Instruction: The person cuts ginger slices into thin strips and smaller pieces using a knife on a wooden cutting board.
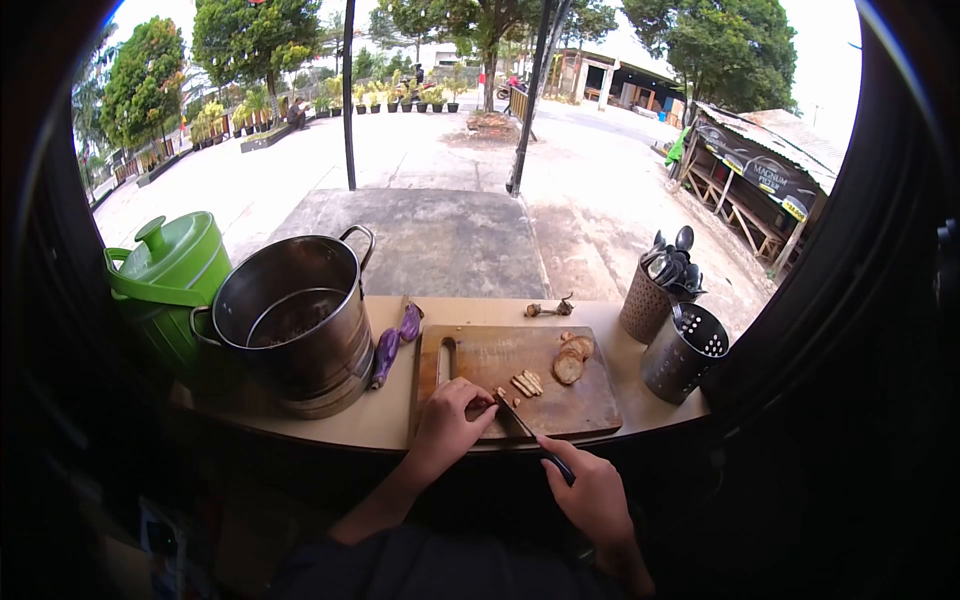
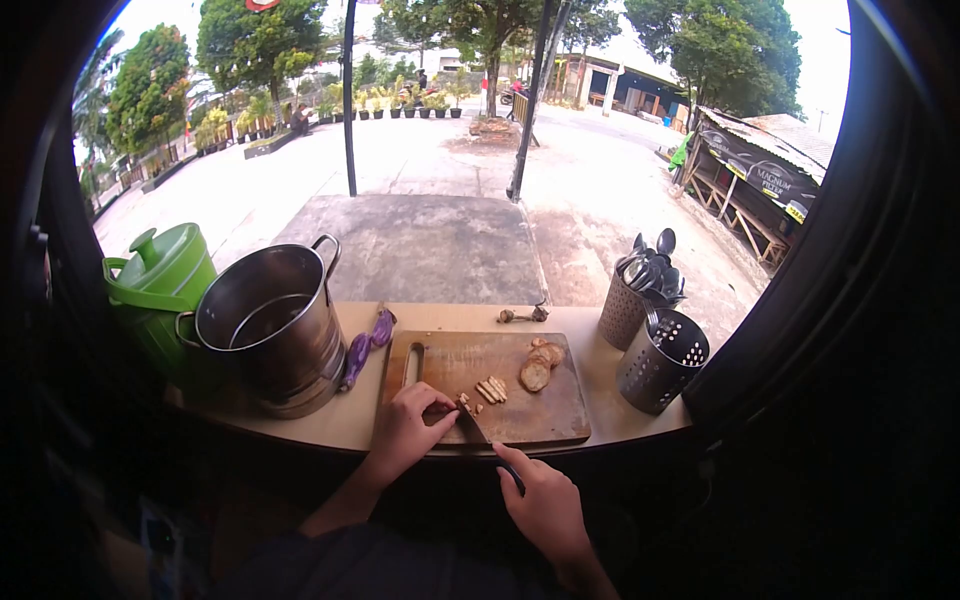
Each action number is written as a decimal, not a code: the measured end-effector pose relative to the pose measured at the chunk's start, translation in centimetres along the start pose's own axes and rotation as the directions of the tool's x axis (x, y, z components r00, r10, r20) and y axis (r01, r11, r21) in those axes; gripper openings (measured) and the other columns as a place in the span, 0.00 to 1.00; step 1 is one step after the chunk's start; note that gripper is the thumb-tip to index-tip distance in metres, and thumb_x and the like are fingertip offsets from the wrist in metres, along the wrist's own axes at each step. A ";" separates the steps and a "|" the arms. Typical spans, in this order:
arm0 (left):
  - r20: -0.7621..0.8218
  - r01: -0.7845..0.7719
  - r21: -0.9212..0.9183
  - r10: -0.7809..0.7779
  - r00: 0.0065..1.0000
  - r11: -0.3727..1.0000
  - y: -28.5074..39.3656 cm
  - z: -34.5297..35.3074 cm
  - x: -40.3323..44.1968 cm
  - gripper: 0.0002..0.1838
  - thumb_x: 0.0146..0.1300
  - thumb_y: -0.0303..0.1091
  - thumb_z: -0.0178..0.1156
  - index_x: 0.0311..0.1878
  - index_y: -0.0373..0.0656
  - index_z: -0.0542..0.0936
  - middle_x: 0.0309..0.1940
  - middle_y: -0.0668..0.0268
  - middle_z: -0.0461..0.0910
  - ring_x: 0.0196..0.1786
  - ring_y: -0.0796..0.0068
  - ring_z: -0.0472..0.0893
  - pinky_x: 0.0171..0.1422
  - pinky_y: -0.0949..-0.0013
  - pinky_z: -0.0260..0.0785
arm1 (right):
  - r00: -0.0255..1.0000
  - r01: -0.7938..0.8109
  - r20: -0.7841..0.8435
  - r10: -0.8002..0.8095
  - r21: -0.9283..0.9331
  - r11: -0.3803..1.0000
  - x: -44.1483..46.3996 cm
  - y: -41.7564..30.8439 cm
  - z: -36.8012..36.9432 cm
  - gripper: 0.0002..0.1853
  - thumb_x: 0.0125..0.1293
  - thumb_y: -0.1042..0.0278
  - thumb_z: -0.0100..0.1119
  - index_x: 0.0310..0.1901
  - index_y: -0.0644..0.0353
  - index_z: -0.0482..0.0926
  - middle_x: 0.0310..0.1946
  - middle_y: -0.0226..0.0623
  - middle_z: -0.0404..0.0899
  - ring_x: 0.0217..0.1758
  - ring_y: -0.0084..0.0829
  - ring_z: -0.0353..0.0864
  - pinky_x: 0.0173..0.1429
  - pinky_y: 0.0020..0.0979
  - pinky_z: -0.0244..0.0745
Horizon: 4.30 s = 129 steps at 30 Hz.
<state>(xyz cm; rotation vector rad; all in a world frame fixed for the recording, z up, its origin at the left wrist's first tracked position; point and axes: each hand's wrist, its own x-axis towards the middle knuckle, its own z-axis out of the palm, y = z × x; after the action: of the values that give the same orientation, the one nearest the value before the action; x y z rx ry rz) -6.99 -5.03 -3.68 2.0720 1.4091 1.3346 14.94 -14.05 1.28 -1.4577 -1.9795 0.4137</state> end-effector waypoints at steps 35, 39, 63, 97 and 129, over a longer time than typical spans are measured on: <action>-0.008 0.084 -0.069 -0.085 0.996 0.994 0.2 0.2 -0.1 0.05 0.60 0.25 0.72 0.38 0.37 0.86 0.35 0.60 0.82 0.38 0.66 0.85 0.44 0.66 0.78 | 0.999 -0.033 0.041 0.030 0.063 0.997 -0.4 -0.5 -0.8 0.18 0.68 0.70 0.67 0.59 0.54 0.85 0.45 0.49 0.88 0.46 0.48 0.89 0.50 0.38 0.84; -0.016 0.081 -0.075 -0.082 0.996 0.994 0.3 0.3 -0.1 0.06 0.59 0.25 0.71 0.38 0.37 0.86 0.34 0.60 0.83 0.38 0.65 0.85 0.44 0.65 0.78 | 1.000 -0.006 0.027 0.005 0.048 0.999 -0.1 -0.3 -0.2 0.18 0.69 0.68 0.66 0.60 0.52 0.83 0.43 0.48 0.88 0.44 0.49 0.88 0.47 0.42 0.83; -0.022 0.109 -0.101 -0.112 0.994 0.989 0.9 0.2 -0.1 0.06 0.63 0.26 0.69 0.43 0.40 0.86 0.38 0.60 0.82 0.41 0.61 0.84 0.48 0.61 0.77 | 0.997 0.059 -0.049 -0.061 -0.048 0.997 -0.7 1.1 -1.2 0.19 0.70 0.63 0.66 0.61 0.42 0.83 0.38 0.39 0.87 0.38 0.44 0.88 0.41 0.41 0.83; 0.071 -0.186 0.157 0.176 0.982 0.970 -0.2 -0.2 1.1 0.05 0.64 0.34 0.70 0.40 0.48 0.85 0.41 0.67 0.83 0.52 0.62 0.80 0.60 0.56 0.70 | 0.996 0.044 -0.079 -0.036 0.103 0.994 -1.8 3.5 -2.0 0.19 0.68 0.67 0.69 0.60 0.46 0.85 0.50 0.43 0.88 0.51 0.45 0.89 0.53 0.38 0.85; 0.139 -0.139 0.146 0.119 0.983 0.979 -0.1 0.9 2.1 0.15 0.66 0.45 0.70 0.46 0.44 0.84 0.43 0.62 0.81 0.51 0.58 0.79 0.60 0.55 0.68 | 0.999 -0.006 -0.044 0.014 0.188 0.982 -1.5 4.5 -2.2 0.20 0.67 0.68 0.69 0.61 0.49 0.85 0.51 0.44 0.88 0.54 0.45 0.88 0.57 0.37 0.84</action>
<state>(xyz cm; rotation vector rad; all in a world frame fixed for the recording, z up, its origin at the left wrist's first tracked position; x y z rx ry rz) -6.14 -3.02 -3.12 2.3423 1.3835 1.1441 19.97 -14.18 -0.19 -1.3473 -1.8447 0.5514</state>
